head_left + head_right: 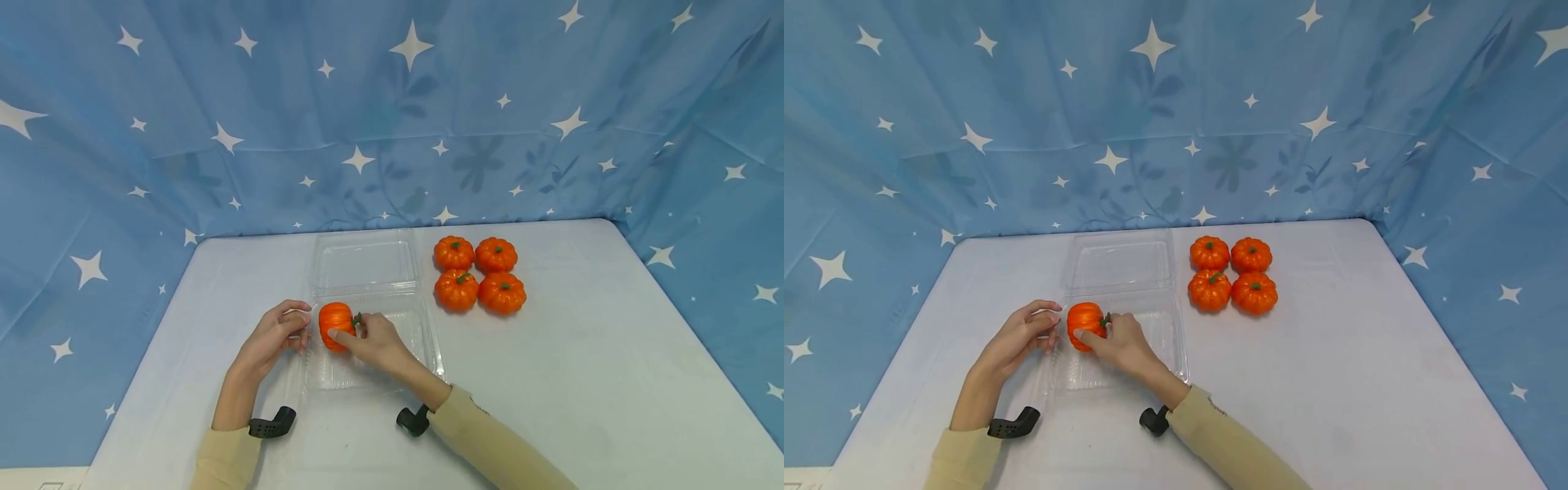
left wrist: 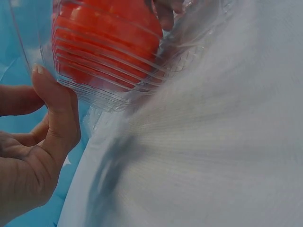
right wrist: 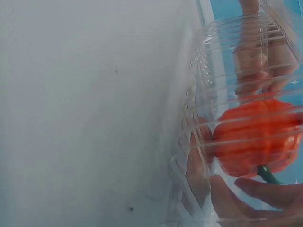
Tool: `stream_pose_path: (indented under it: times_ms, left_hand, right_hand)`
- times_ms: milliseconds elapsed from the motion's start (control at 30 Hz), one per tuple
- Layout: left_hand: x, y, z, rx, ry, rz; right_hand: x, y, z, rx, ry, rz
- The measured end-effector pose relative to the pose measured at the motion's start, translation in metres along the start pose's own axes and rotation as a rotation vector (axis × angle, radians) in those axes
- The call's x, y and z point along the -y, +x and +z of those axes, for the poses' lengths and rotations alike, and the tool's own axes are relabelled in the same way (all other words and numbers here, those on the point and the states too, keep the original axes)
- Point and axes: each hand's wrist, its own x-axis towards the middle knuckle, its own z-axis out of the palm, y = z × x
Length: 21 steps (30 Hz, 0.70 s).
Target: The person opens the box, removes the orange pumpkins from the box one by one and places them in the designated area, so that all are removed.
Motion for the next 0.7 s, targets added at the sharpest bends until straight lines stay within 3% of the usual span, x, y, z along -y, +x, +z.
stream_pose_path:
  times_ms: [467, 700]
  left_hand:
    - [0.0017, 0.0007, 0.0004, 0.008, -0.023, 0.009]
    - [0.0020, 0.0008, -0.0002, 0.009, -0.033, 0.003]
  right_hand:
    - [0.0003, -0.0007, 0.0036, 0.005, -0.004, -0.023]
    - [0.0017, -0.0021, 0.0027, 0.006, 0.044, -0.017]
